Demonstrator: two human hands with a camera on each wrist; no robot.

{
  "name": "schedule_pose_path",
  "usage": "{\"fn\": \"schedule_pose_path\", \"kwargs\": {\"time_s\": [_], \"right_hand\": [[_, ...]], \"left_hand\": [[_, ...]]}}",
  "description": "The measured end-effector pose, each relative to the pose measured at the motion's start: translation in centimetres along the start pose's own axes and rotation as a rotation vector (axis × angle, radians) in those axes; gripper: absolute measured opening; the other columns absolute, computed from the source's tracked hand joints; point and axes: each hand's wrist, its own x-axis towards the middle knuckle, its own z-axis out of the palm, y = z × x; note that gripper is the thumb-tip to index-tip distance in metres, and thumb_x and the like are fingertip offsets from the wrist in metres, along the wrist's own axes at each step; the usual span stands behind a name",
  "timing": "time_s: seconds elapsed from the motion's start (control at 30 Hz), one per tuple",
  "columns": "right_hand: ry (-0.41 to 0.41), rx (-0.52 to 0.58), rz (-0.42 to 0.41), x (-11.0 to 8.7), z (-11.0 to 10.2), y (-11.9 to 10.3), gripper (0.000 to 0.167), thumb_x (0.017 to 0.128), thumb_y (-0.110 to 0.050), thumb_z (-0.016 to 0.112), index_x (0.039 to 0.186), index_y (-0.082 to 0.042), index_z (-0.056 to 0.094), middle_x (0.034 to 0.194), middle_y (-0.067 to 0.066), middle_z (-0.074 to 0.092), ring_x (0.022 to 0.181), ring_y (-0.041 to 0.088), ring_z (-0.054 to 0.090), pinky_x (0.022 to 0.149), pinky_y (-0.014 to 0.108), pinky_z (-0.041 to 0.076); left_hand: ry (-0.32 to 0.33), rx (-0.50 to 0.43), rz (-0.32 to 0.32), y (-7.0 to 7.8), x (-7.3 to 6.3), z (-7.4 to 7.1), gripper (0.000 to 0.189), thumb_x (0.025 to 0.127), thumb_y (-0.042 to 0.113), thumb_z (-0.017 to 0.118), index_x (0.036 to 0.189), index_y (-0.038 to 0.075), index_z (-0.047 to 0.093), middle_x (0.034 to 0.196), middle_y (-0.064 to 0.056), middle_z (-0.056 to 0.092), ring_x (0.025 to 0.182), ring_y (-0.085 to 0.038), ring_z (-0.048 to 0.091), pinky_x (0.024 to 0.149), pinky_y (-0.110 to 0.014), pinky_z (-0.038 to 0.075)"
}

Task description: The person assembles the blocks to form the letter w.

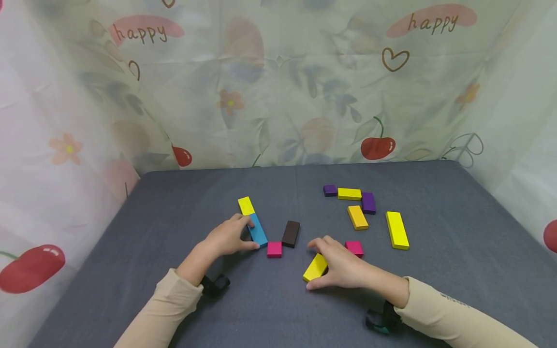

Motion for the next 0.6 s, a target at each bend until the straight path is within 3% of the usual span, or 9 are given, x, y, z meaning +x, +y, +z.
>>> {"fn": "schedule_pose_path", "kwargs": {"time_s": [0.6], "right_hand": [[0.001, 0.017, 0.038, 0.14, -0.06, -0.16, 0.066, 0.069, -0.033, 0.081, 0.122, -0.008, 0.05, 0.115, 0.01, 0.053, 0.103, 0.02, 0.05, 0.089, 0.039, 0.048]], "left_hand": [[0.011, -0.007, 0.0, -0.33, 0.32, 0.35, 0.05, 0.079, 0.036, 0.073, 0.119, 0.012, 0.056, 0.134, -0.016, 0.047, 0.101, -0.025, 0.053, 0.089, -0.044, 0.048]]}}
